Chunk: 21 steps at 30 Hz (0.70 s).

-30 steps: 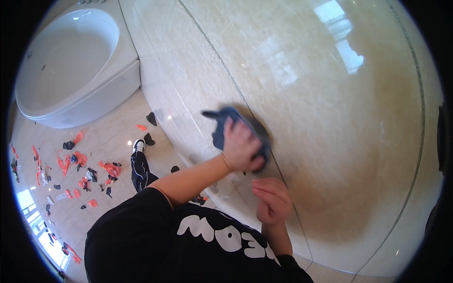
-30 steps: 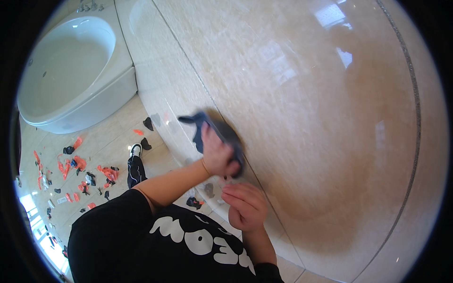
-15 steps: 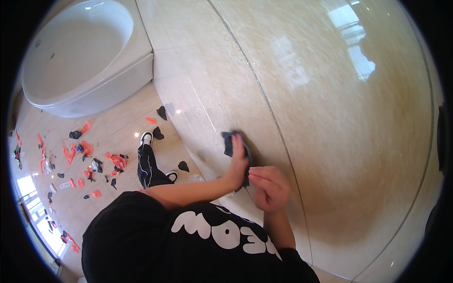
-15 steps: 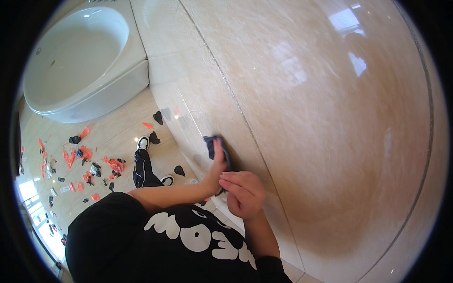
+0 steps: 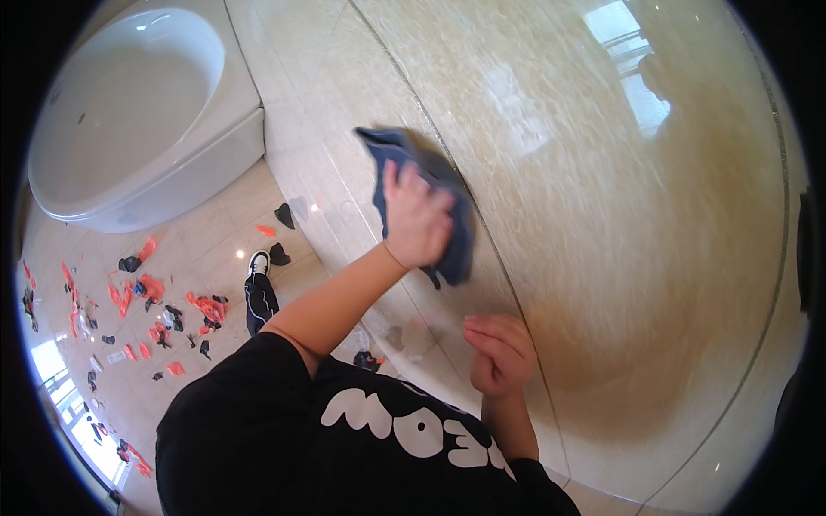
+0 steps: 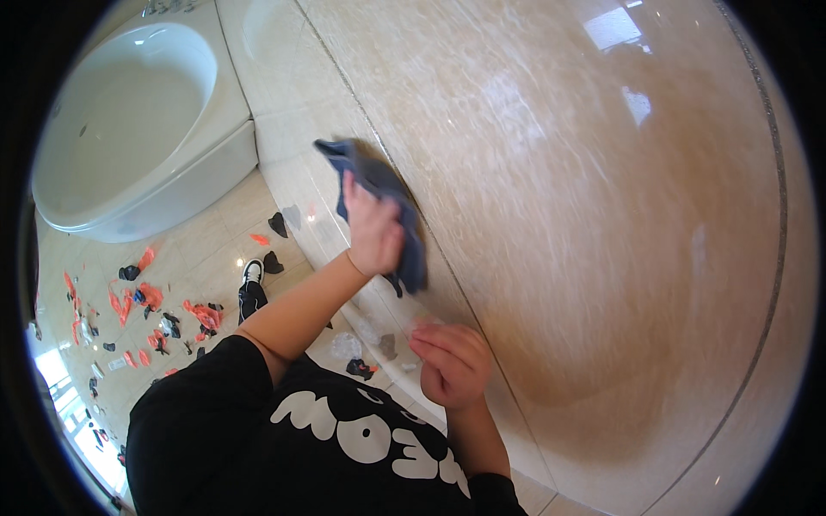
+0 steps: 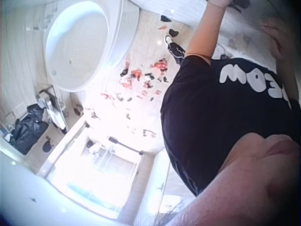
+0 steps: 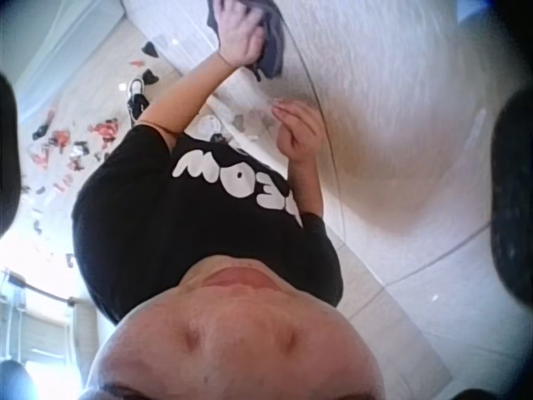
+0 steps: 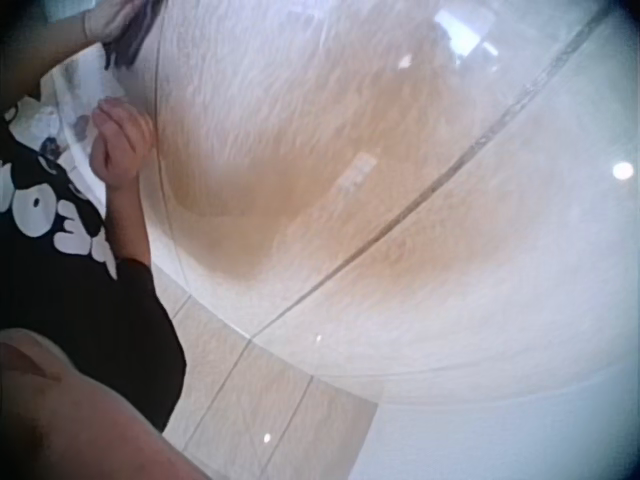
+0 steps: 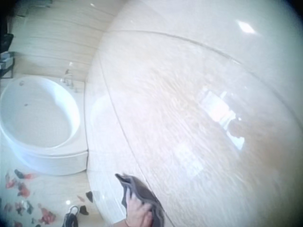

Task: The person wipes the tiled bathroom wall with a dark cloth, moving from the upper section down to the lower section near the floor. The person also wipes a wall-mounted switch plate.

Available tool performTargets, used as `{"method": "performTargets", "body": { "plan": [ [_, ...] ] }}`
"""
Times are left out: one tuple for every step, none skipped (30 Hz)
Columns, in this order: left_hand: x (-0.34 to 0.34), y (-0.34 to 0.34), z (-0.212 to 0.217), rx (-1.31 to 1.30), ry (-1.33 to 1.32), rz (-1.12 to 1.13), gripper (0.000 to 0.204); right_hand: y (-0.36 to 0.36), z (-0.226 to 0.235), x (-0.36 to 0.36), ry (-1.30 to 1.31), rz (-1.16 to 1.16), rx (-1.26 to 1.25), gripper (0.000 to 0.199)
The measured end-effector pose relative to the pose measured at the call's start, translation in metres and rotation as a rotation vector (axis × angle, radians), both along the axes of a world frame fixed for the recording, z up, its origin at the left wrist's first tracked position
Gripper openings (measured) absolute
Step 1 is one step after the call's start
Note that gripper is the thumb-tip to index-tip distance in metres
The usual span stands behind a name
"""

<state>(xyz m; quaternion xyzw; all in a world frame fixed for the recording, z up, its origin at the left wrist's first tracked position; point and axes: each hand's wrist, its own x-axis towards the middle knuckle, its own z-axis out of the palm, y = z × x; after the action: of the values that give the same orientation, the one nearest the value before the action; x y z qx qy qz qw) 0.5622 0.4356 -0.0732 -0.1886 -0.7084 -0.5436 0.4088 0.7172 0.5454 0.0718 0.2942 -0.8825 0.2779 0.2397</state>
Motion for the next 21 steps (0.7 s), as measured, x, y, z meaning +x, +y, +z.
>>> {"method": "performTargets", "body": {
  "plan": [
    [-0.006, -0.001, -0.005, 0.169, -0.101, 0.053, 0.040, 0.000, -0.001, -0.001, -0.011, -0.011, 0.011, 0.023],
    [-0.010, 0.004, -0.023, 0.223, -0.183, 0.113, 0.050, -0.002, -0.001, -0.003, -0.019, -0.007, 0.019, 0.024],
    [-0.011, 0.004, -0.035, 0.281, -0.308, 0.121, 0.053, -0.003, -0.003, -0.006, -0.030, 0.003, 0.022, 0.024],
    [-0.014, 0.008, -0.053, 0.393, -0.357, 0.112, 0.054, -0.005, -0.004, -0.008, -0.033, 0.010, 0.026, 0.025],
    [-0.016, 0.011, -0.066, 0.505, -0.405, 0.104, 0.055, -0.006, -0.006, -0.009, -0.035, 0.007, 0.026, 0.025],
    [-0.017, 0.019, -0.097, 0.566, -0.491, 0.119, 0.053, -0.009, -0.007, -0.012, -0.041, 0.005, 0.027, 0.025],
    [-0.019, 0.027, -0.128, 0.631, -0.573, 0.136, 0.053, -0.011, -0.009, -0.016, -0.046, 0.005, 0.028, 0.025],
    [-0.016, 0.038, -0.170, 1.101, -0.643, -0.091, 0.052, -0.012, -0.010, -0.018, -0.057, 0.024, 0.023, 0.025],
    [-0.009, 0.051, -0.193, 1.250, -0.690, -0.175, 0.052, -0.013, -0.011, -0.023, -0.067, 0.041, 0.016, 0.026],
    [-0.002, 0.059, -0.205, 1.411, -0.729, -0.241, 0.053, -0.017, -0.010, -0.030, -0.075, 0.070, 0.011, 0.026],
    [0.011, 0.076, -0.213, 1.214, -0.766, -0.155, 0.054, -0.019, -0.010, -0.036, -0.078, 0.094, 0.014, 0.026],
    [0.030, 0.094, -0.210, 1.012, -0.819, -0.086, 0.055, -0.021, -0.013, -0.037, -0.082, 0.082, 0.018, 0.026],
    [0.047, 0.109, -0.197, 0.769, -0.853, -0.021, 0.056, -0.023, -0.013, -0.040, -0.086, 0.085, 0.023, 0.026],
    [0.063, 0.121, -0.181, 0.531, -0.876, 0.047, 0.057, -0.026, -0.012, -0.042, -0.087, 0.095, 0.035, 0.026],
    [0.072, 0.125, -0.166, 0.284, -0.886, 0.128, 0.058, -0.027, -0.015, -0.046, -0.085, 0.115, 0.035, 0.026],
    [0.080, 0.104, -0.121, 0.313, -0.713, 0.098, 0.058, -0.026, -0.018, -0.046, -0.086, 0.115, 0.033, 0.026],
    [0.087, 0.082, -0.073, 0.335, -0.541, 0.063, 0.060, -0.026, -0.019, -0.047, -0.092, 0.117, 0.026, 0.026],
    [0.079, 0.079, -0.066, 0.276, -0.431, 0.102, 0.058, -0.029, -0.016, -0.049, -0.097, 0.122, 0.031, 0.026],
    [0.065, 0.072, -0.055, 0.212, -0.317, 0.140, 0.057, -0.030, -0.014, -0.052, -0.098, 0.126, 0.032, 0.026],
    [0.049, 0.062, -0.043, 0.190, -0.234, 0.134, 0.056, -0.031, -0.014, -0.056, -0.100, 0.131, 0.040, 0.026],
    [0.032, 0.046, -0.028, 0.179, -0.193, 0.110, 0.057, -0.033, -0.015, -0.059, -0.103, 0.136, 0.042, 0.027]
  ]
}}
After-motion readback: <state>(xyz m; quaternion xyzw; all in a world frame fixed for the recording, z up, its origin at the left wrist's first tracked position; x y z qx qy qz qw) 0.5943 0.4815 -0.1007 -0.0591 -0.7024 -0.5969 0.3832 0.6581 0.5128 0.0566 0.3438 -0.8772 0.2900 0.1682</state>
